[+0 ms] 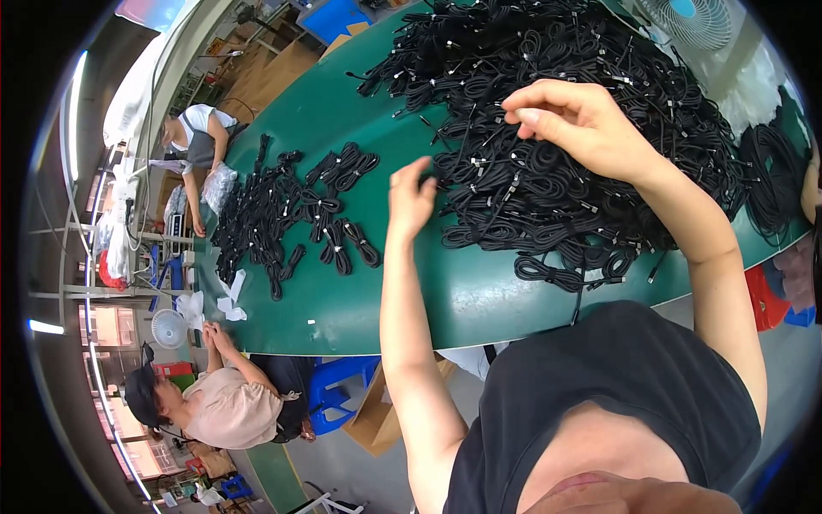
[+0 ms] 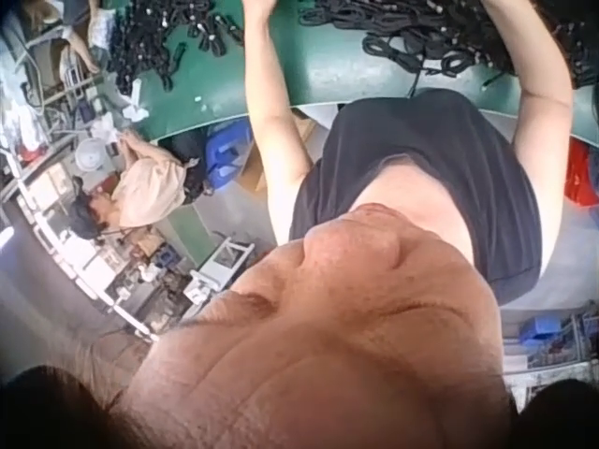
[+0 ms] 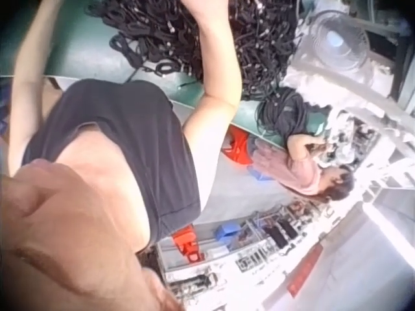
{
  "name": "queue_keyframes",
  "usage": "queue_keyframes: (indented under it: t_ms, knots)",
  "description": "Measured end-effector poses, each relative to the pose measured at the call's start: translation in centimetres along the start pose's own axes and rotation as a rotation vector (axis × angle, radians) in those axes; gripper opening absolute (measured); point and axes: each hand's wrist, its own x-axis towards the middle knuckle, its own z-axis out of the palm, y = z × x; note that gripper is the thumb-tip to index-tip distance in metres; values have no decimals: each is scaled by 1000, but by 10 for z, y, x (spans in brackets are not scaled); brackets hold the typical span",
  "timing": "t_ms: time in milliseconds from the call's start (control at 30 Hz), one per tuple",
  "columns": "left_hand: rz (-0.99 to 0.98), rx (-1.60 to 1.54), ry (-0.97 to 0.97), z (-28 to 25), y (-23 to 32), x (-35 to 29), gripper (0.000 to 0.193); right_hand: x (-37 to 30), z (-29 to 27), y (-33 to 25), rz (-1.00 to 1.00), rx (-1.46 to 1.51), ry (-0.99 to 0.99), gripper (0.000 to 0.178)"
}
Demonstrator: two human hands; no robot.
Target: Bundling and securing black cables with white ties at a factory workbench.
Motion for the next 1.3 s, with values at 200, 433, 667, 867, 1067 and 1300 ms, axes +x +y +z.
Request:
queue_keyframes:
  t_ms: [200, 433, 667, 867, 1067, 1300]
  knots:
    - [11, 394, -162, -5, 17, -4, 45, -4, 8, 1, -79, -110, 8, 21]
    - [232, -225, 52, -67, 111, -1, 30, 11, 41, 2, -603, -1003, -20, 38]
    - [442, -204, 510, -50, 138, 3, 27, 10, 37, 6, -486, -773, 5, 27]
    - [205, -711, 215, -29, 139, -4, 16, 10, 28, 8, -398, -698, 288, 18]
    - [-116, -1405, -93, -14, 132, -1, 44, 4, 33, 11, -330, -593, 6, 24]
    - [-52, -1489, 65, 5, 137, 0, 42, 0, 17, 14, -452, -726, -43, 24]
